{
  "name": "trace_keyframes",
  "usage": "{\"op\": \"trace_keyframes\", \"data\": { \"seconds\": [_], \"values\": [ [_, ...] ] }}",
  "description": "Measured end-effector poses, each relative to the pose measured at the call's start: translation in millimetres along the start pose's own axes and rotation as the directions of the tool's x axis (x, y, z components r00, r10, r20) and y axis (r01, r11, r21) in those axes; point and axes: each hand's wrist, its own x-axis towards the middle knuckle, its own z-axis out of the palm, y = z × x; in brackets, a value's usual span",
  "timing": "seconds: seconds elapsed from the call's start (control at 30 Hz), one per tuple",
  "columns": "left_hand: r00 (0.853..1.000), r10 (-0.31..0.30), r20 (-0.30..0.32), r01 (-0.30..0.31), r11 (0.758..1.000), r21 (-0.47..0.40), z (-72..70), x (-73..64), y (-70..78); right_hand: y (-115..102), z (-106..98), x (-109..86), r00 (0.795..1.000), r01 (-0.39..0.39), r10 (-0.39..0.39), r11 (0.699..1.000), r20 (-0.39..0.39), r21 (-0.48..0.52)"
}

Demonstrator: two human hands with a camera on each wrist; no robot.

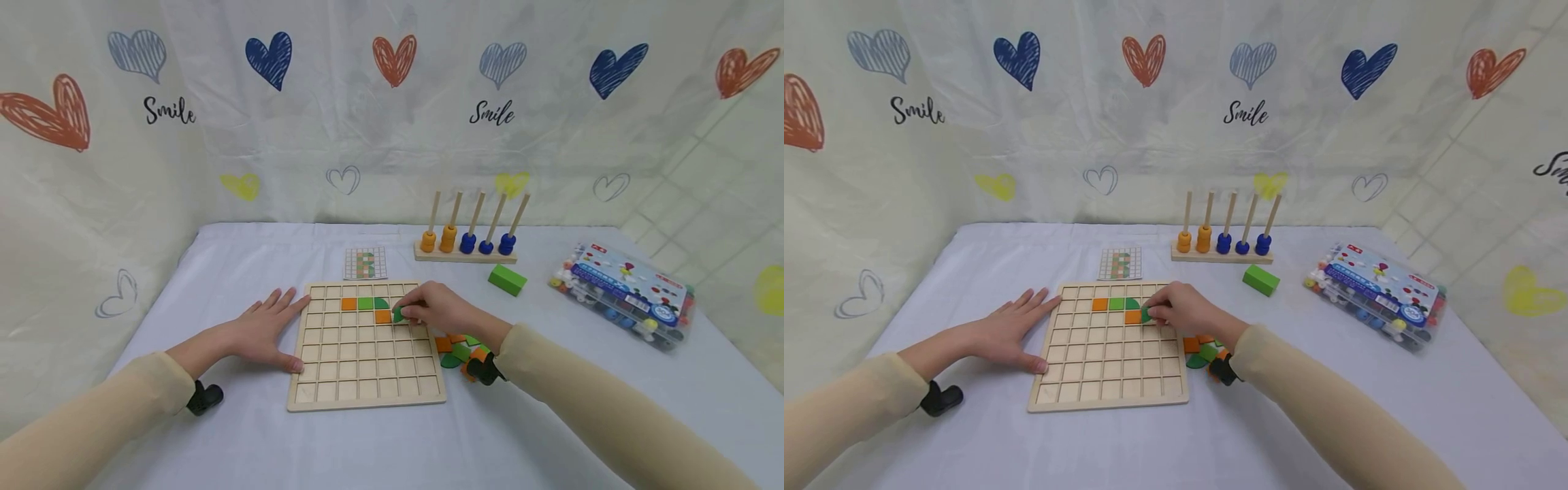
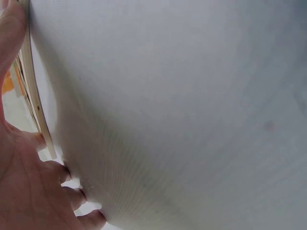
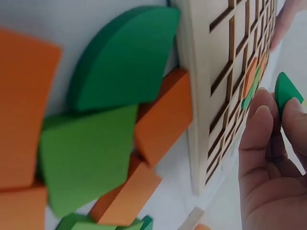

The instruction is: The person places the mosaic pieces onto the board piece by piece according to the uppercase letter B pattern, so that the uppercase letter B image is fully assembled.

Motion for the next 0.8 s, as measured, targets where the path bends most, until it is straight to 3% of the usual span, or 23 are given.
{"op": "trace_keyframes", "data": {
  "seconds": [0.27, 0.5, 0.8],
  "values": [
    [1.0, 0.001, 0.004, -0.001, 1.0, 0.001, 0.1, 1.1, -3.5, -9.3, 14.1, 12.3, 0.996, -0.088, 0.088, 0.996, 0.004, -0.011],
    [1.0, -0.004, -0.002, 0.004, 1.0, -0.002, 0.9, 1.1, -4.9, -11.7, 22.4, 17.4, 0.997, -0.072, 0.071, 0.993, -0.015, -0.098],
    [1.0, -0.006, -0.001, 0.006, 1.0, -0.008, 0.8, 0.2, -2.6, -15.9, 24.5, 16.9, 0.996, -0.089, 0.088, 0.989, -0.019, -0.119]
  ]
}}
